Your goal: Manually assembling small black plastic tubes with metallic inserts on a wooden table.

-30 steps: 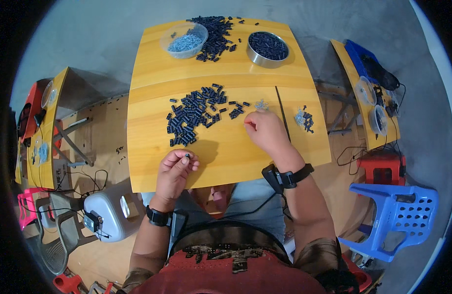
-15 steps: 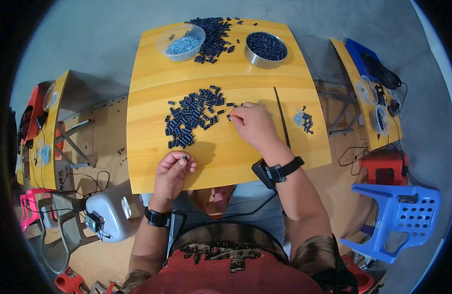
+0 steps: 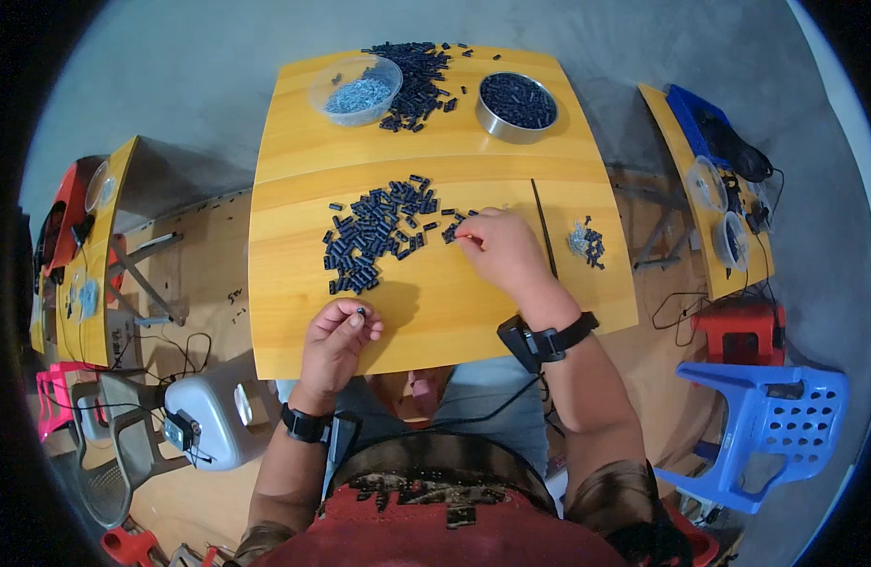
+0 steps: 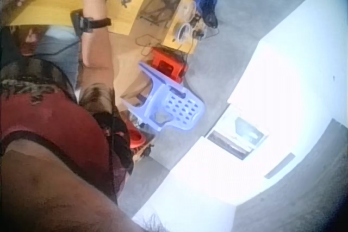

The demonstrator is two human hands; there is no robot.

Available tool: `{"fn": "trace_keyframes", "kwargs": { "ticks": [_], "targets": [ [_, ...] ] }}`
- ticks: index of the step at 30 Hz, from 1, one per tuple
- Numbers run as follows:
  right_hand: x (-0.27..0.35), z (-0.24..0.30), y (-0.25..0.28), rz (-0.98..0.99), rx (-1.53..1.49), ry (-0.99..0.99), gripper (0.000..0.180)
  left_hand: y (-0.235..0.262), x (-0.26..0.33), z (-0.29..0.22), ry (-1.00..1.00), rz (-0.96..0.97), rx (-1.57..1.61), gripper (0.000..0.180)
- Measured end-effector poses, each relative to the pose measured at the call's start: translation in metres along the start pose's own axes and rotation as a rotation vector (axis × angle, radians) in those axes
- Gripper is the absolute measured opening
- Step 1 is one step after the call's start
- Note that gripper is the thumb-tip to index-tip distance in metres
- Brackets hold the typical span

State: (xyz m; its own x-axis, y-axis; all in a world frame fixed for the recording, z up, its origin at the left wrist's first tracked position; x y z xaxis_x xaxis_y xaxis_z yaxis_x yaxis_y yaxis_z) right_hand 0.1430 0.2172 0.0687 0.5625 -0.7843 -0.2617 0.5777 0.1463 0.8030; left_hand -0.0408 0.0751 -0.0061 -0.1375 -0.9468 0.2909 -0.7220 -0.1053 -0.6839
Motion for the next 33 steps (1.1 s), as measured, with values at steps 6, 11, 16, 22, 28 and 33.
{"fn": "trace_keyframes", "kwargs": {
  "ticks": [6, 11, 16, 22, 28, 33],
  "targets": [
    [-0.001, 0.014, -0.015, -0.075, 0.089, -0.002, 0.005, 0.001, 0.003, 0.0, -0.006, -0.014, -0.001, 0.011],
    [0.007, 0.014, -0.027, -0.082, 0.113, 0.066, 0.004, 0.002, 0.001, 0.003, -0.004, -0.005, 0.009, 0.011],
    [0.02, 0.02, -0.027, -0.039, 0.084, 0.075, 0.004, 0.003, 0.0, 0.002, -0.021, 0.009, 0.002, 0.01],
    [0.032, -0.004, -0.011, -0.177, -0.089, -0.123, 0.007, 0.004, 0.0, 0.004, -0.004, -0.014, -0.006, 0.01],
    [0.016, 0.017, -0.017, -0.217, 0.018, 0.053, 0.006, 0.003, 0.002, 0.001, -0.019, -0.015, -0.023, 0.011],
    [0.011, 0.023, -0.027, -0.139, 0.111, 0.001, 0.008, 0.0, 0.001, 0.001, -0.007, -0.032, -0.051, 0.01]
  ]
}}
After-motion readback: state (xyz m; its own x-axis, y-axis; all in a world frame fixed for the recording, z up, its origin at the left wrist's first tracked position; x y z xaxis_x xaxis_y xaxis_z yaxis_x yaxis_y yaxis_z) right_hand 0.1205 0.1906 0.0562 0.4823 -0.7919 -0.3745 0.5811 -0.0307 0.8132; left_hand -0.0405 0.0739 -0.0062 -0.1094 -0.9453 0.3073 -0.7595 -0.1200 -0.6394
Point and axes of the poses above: each hand's wrist, its own x-axis away from the middle knuckle, its own y-axis out of the back of the hand, z = x × y, the point moved 8 cm from there along -x, towards the middle knuckle, and after that the axes turned 9 degrees about y, right-handed, at the moved point
